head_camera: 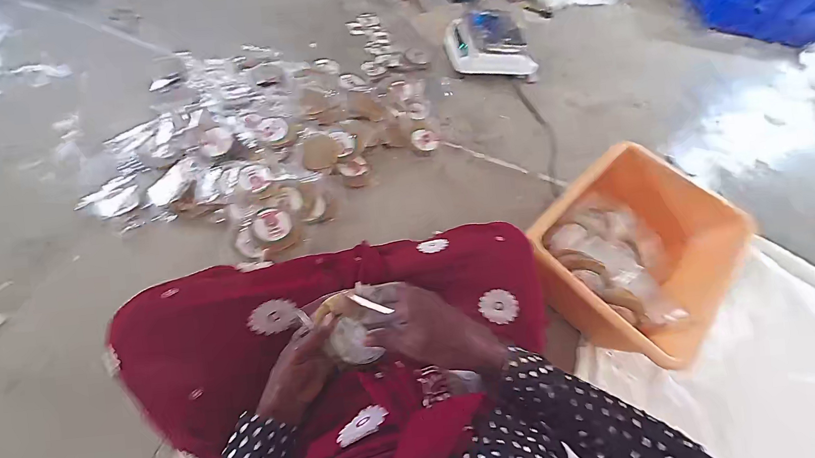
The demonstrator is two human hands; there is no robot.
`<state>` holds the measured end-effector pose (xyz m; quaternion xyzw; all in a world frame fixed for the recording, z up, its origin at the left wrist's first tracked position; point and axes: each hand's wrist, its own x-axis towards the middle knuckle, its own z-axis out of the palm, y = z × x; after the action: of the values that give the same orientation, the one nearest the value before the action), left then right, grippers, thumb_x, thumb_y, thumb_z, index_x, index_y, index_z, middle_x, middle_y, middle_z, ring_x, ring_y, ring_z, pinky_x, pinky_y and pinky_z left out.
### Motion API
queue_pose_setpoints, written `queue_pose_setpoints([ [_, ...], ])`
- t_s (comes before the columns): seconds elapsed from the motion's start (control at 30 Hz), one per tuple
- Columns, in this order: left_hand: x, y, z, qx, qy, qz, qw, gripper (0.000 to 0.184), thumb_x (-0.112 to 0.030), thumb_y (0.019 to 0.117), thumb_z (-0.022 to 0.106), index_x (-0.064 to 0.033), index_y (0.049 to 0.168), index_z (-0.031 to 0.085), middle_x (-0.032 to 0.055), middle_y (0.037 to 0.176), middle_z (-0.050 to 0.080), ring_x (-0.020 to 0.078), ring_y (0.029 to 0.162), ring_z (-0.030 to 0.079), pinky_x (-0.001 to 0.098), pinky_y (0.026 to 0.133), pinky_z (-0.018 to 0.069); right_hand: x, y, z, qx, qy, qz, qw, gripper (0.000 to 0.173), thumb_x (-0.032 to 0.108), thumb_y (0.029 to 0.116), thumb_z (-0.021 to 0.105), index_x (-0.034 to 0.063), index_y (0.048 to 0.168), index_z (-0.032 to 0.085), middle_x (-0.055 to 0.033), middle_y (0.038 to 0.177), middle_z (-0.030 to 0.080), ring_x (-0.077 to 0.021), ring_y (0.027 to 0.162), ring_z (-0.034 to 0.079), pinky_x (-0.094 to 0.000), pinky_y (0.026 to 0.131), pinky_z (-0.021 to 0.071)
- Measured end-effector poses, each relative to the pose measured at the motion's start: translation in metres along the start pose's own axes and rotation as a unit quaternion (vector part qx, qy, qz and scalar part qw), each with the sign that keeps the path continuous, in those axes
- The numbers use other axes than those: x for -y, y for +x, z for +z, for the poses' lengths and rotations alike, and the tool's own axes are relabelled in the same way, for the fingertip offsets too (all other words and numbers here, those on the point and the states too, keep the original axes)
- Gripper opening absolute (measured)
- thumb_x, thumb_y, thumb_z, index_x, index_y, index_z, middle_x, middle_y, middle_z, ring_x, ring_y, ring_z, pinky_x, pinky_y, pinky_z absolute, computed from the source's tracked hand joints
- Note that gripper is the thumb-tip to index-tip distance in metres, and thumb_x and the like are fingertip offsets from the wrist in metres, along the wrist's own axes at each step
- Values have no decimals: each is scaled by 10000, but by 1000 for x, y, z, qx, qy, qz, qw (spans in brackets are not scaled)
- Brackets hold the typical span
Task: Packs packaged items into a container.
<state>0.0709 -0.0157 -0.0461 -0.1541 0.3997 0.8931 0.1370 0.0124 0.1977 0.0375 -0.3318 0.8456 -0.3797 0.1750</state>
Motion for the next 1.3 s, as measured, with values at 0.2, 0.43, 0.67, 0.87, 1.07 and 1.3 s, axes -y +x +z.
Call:
queue_pose_setpoints([
  [0.2,-2,5,-1,89,14,-18,996,449,-481,965,624,-170,1288,631,96,1177,717,269,1051,718,495,868,614,-1,-19,-43,-174,-23,-24,984,190,127,989,633,-14,971,760,-143,919,724,-246,903,698,-414,829,555],
  [0.43,-2,11,-1,77,61,-47,994,487,-465,1084,293,-217,1247,679,56,1113,750,233,1010,731,448,907,602,-31,-117,-180,-387,-229,68,891,135,145,969,673,74,1008,781,-68,997,755,-178,937,718,-423,872,578],
  [0.67,-2,11,9,52,45,-42,997,486,-376,1100,257,-124,1291,626,106,1132,731,255,988,727,442,874,609,-142,-192,-208,-344,-291,314,836,191,169,1016,626,41,1062,759,-208,1039,725,-408,1024,686,-668,925,495],
  [0.87,-25,24,6,55,24,-20,998,380,-286,1051,463,-36,1307,591,159,1124,705,281,974,714,456,861,605,-188,-192,-194,-335,-222,335,852,198,145,970,673,-11,1073,738,-252,1023,716,-438,966,679,-689,893,484],
  [1.07,-43,50,4,44,-1,-3,999,357,-204,1094,357,-5,1307,563,166,1092,702,278,957,718,448,862,608,-161,-39,-181,-340,-158,165,912,268,167,1005,645,-59,1141,694,-254,1037,702,-360,920,689,-585,871,541],
  [1.3,-38,61,2,44,2,-21,999,310,-156,1061,455,14,1312,519,158,1048,703,257,872,723,417,787,620,-140,204,-11,-15,28,210,977,368,227,956,737,2,1238,664,-178,1097,718,-279,950,714,-471,860,581],
])
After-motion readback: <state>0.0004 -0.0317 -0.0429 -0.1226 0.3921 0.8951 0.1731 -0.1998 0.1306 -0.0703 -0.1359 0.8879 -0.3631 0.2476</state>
